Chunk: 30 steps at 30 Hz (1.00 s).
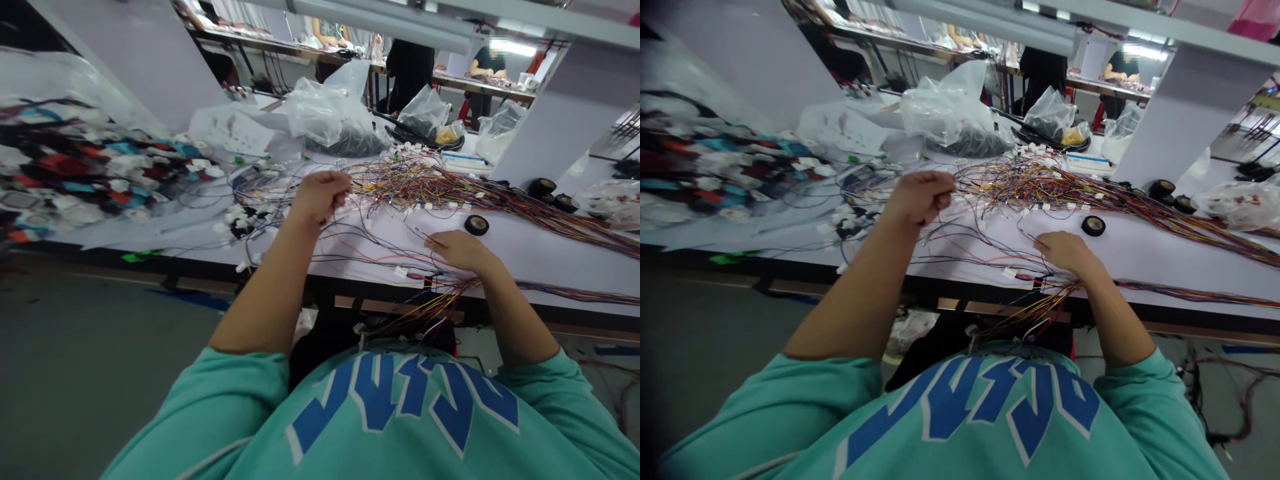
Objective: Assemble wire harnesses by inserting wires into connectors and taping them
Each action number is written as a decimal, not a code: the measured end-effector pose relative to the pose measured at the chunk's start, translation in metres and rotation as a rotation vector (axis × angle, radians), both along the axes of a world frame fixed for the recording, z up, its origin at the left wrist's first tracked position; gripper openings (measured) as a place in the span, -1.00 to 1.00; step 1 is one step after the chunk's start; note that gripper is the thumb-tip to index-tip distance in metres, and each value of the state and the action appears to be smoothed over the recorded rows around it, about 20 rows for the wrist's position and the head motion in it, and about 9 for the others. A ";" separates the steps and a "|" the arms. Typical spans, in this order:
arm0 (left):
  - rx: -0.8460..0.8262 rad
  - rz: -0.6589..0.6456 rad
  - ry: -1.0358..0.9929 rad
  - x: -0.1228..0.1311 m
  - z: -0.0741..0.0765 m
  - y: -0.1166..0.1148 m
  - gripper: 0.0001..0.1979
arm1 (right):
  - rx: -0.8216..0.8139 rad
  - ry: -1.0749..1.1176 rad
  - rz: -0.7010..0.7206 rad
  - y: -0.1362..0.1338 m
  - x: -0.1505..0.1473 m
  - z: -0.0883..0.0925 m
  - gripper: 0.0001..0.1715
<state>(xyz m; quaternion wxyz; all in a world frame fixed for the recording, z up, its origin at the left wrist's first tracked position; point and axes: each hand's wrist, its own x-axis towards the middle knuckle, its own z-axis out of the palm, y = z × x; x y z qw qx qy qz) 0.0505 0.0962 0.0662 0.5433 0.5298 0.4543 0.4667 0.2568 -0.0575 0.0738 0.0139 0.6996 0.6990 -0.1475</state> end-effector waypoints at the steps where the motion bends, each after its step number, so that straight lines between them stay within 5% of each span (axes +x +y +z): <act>1: 0.053 0.126 0.063 -0.006 0.003 0.011 -0.92 | -0.031 0.079 0.067 -0.001 0.005 0.003 -0.59; 5: 0.109 0.406 0.335 -0.031 0.009 0.042 -0.89 | -0.048 0.421 0.253 -0.005 0.016 0.013 -0.58; 12: 0.387 0.338 0.877 -0.040 0.005 0.016 -0.68 | 0.213 0.575 0.279 0.009 -0.015 0.018 -0.62; 15: 0.309 0.099 0.606 -0.036 0.001 -0.013 -0.82 | 0.252 0.562 0.308 0.023 -0.039 0.015 -0.64; 19: -0.006 -0.238 0.101 -0.038 -0.006 -0.049 -0.70 | 0.268 0.497 0.277 0.042 -0.069 0.010 -0.69; 23: -0.152 -0.287 -0.098 -0.050 -0.013 -0.068 -0.70 | 0.240 0.359 0.199 0.052 -0.094 0.005 -0.67; 30: -0.147 -0.296 -0.175 -0.069 -0.024 -0.075 -0.79 | 0.031 0.088 0.265 0.053 -0.123 -0.005 -0.59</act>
